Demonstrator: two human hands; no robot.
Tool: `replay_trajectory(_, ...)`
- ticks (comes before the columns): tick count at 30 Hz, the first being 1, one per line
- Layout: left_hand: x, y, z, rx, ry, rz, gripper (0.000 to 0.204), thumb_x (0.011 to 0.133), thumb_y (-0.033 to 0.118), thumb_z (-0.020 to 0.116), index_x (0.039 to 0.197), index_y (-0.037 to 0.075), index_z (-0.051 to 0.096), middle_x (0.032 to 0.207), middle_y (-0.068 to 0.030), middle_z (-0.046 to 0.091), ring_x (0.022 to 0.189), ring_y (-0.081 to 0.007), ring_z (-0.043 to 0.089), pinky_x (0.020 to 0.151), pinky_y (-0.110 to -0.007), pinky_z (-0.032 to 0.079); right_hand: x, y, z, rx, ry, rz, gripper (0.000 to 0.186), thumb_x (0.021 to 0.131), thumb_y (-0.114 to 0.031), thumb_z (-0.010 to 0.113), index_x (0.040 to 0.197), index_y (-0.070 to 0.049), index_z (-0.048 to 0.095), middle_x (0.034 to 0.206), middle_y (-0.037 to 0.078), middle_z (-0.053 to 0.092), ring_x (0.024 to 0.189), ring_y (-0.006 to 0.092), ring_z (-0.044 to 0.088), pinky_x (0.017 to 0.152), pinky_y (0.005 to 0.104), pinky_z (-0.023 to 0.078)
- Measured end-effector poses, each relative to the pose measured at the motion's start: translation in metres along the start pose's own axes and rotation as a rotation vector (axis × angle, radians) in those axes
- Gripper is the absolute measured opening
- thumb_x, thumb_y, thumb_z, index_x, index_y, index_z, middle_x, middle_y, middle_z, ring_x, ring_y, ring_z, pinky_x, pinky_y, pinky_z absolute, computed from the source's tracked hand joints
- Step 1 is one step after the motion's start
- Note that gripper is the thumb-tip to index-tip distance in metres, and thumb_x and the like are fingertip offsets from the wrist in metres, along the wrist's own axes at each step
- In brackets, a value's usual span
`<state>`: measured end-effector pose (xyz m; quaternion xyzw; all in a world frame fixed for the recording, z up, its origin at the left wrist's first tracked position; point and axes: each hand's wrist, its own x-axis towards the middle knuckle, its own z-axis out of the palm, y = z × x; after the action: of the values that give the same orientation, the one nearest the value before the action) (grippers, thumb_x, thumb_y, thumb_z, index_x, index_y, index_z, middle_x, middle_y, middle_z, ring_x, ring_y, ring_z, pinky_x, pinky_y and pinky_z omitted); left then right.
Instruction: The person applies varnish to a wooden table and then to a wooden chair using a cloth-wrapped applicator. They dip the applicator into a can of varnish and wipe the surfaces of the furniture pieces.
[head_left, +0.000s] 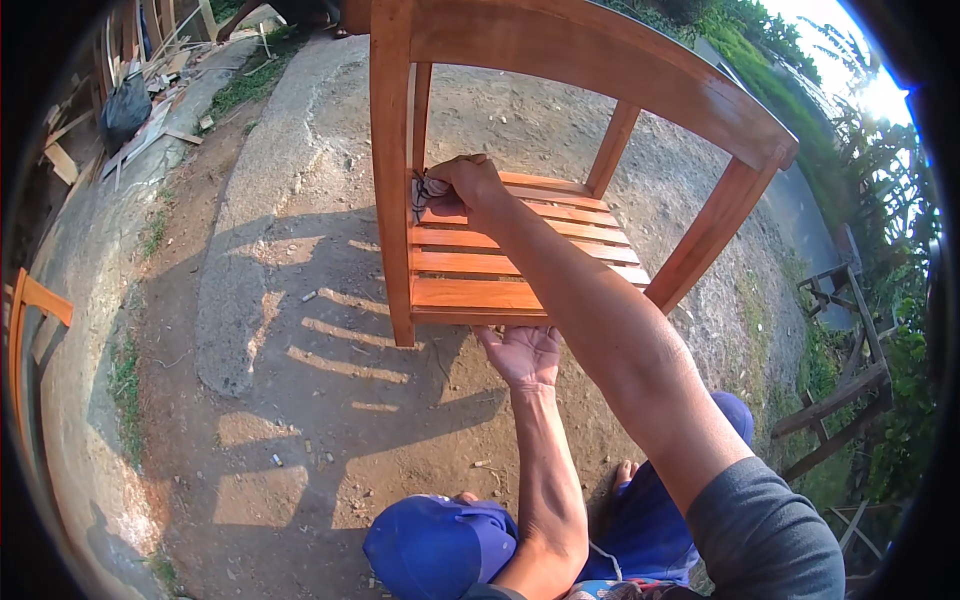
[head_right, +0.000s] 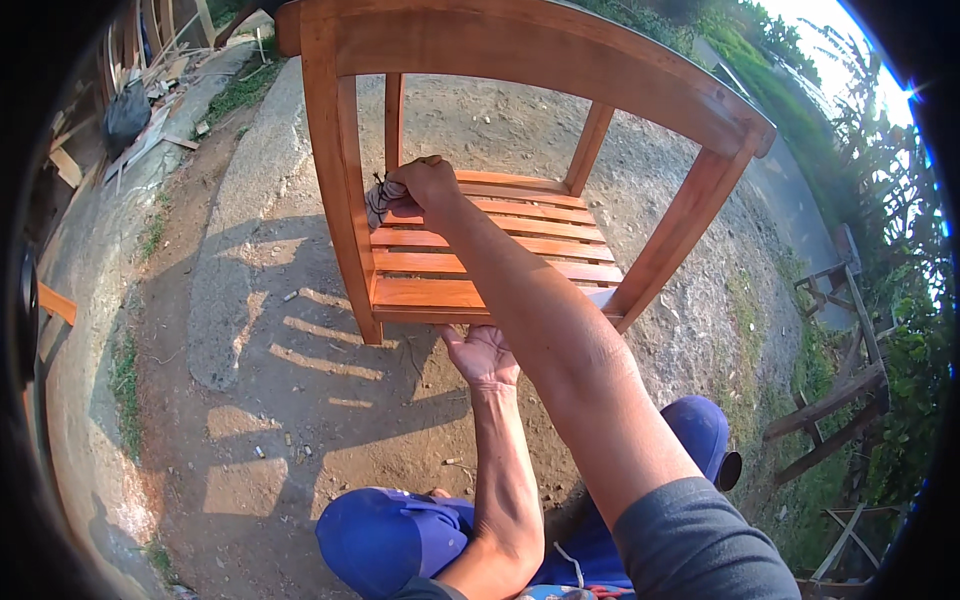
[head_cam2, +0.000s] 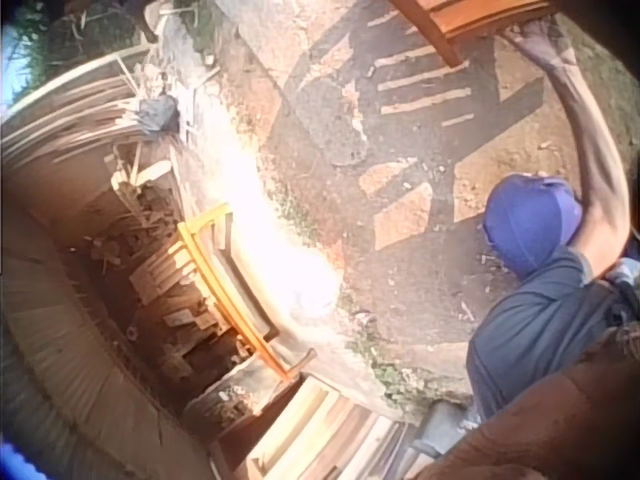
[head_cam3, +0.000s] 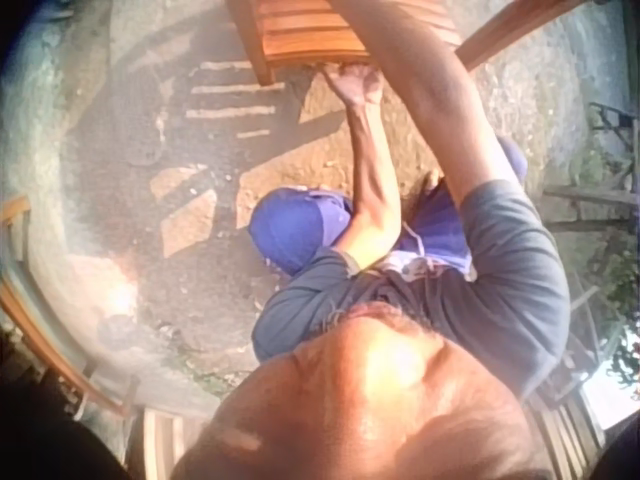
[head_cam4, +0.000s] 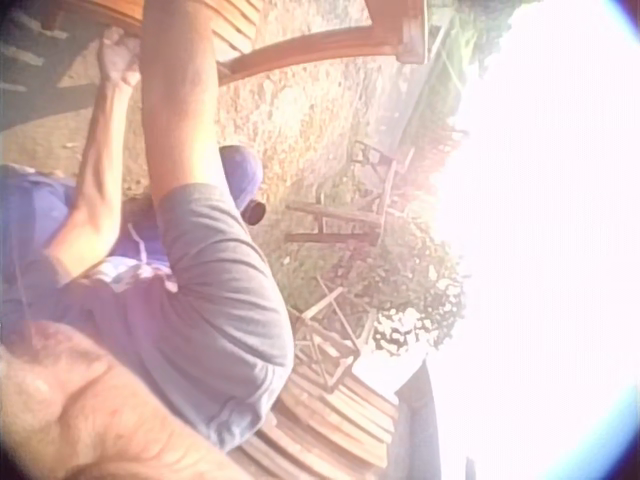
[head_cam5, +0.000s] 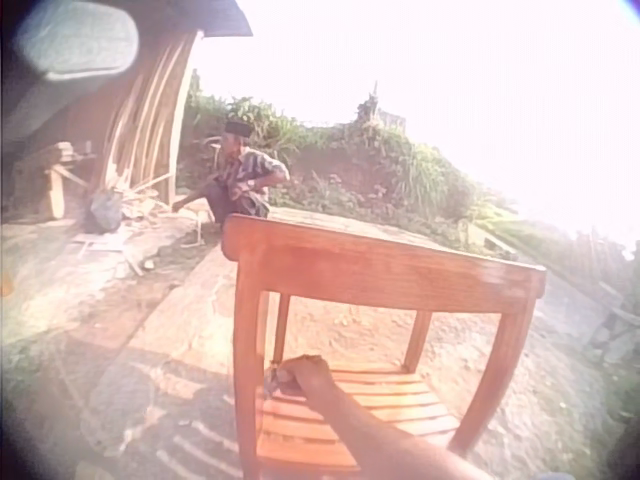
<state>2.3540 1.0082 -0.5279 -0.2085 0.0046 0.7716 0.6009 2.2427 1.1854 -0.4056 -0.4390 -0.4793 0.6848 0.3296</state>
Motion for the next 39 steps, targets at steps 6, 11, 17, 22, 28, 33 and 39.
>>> replay_trajectory(6, 0.003, 0.009, 0.001, -0.02, -0.034, 0.005, 0.087, 0.086, 0.078, 0.044, 0.132, 0.004, 0.057, 0.131, -0.0181, 0.061, 0.121, -0.0316, 0.058, 0.103, -0.053, 0.046, -0.019, -0.008, -0.044, -0.24, 0.063, 0.064, 0.016, 0.085, -0.009, 0.066, 0.093, 0.005, 0.071, 0.081, 0.017, 0.069, 0.064, 0.0251, 0.07, 0.049, 0.0321, 0.06)
replay_trajectory(11, 0.001, -0.002, 0.0, -0.047, -0.043, -0.039, 0.085, 0.087, 0.075, 0.047, 0.133, 0.004, 0.056, 0.131, -0.0187, 0.061, 0.12, -0.0322, 0.059, 0.104, -0.055, 0.046, -0.042, -0.04, -0.157, -0.574, 0.201, 0.079, 0.011, 0.082, -0.009, 0.068, 0.08, 0.002, 0.067, 0.07, 0.009, 0.065, 0.056, 0.0166, 0.067, 0.051, 0.0282, 0.06)
replay_trajectory(17, 0.006, 0.01, -0.012, -0.045, -0.053, -0.037, 0.078, 0.088, 0.067, 0.054, 0.133, 0.003, 0.055, 0.138, -0.021, 0.055, 0.126, -0.0347, 0.054, 0.106, -0.059, 0.042, -0.048, -0.055, -0.2, -1.021, 0.413, 0.107, 0.01, 0.075, -0.011, 0.067, 0.077, -0.002, 0.066, 0.069, 0.01, 0.065, 0.057, 0.0196, 0.068, 0.046, 0.0344, 0.054)
replay_trajectory(22, 0.005, 0.002, -0.023, -0.043, -0.067, -0.04, 0.078, 0.088, 0.066, 0.053, 0.134, 0.003, 0.055, 0.138, -0.0203, 0.055, 0.127, -0.0347, 0.053, 0.106, -0.058, 0.043, -0.054, -0.049, -0.25, -1.619, 0.501, -0.061, 0.02, 0.075, -0.017, 0.06, 0.085, -0.005, 0.072, 0.084, 0.019, 0.071, 0.076, 0.0337, 0.071, 0.066, 0.0426, 0.056)
replay_trajectory(28, 0.002, 0.011, -0.023, -0.03, -0.068, -0.038, 0.076, 0.088, 0.066, 0.053, 0.134, 0.004, 0.056, 0.138, -0.0196, 0.055, 0.126, -0.0341, 0.054, 0.105, -0.057, 0.043, -0.037, -0.043, -0.248, -1.6, 0.49, -0.031, 0.025, 0.076, -0.017, 0.062, 0.094, -0.006, 0.074, 0.099, 0.02, 0.072, 0.09, 0.036, 0.071, 0.077, 0.0443, 0.056)
replay_trajectory(33, 0.005, 0.007, -0.023, 0.0, -0.002, -0.014, 0.078, 0.088, 0.067, 0.051, 0.132, 0.003, 0.057, 0.137, -0.0193, 0.056, 0.125, -0.0338, 0.055, 0.104, -0.056, 0.044, -0.028, -0.021, -0.225, -1.56, 0.402, 0.01, 0.025, 0.076, -0.018, 0.06, 0.093, -0.005, 0.074, 0.086, 0.02, 0.072, 0.082, 0.033, 0.072, 0.073, 0.0426, 0.057)
replay_trajectory(39, 0.005, 0.026, -0.018, 0.064, 0.025, 0.053, 0.083, 0.087, 0.074, 0.049, 0.134, 0.005, 0.055, 0.136, -0.018, 0.057, 0.122, -0.0336, 0.056, 0.103, -0.056, 0.046, -0.008, -0.02, -0.099, -1.245, 0.309, -0.079, 0.024, 0.08, -0.024, 0.059, 0.08, -0.003, 0.071, 0.074, 0.019, 0.07, 0.072, 0.0318, 0.071, 0.066, 0.0428, 0.055)
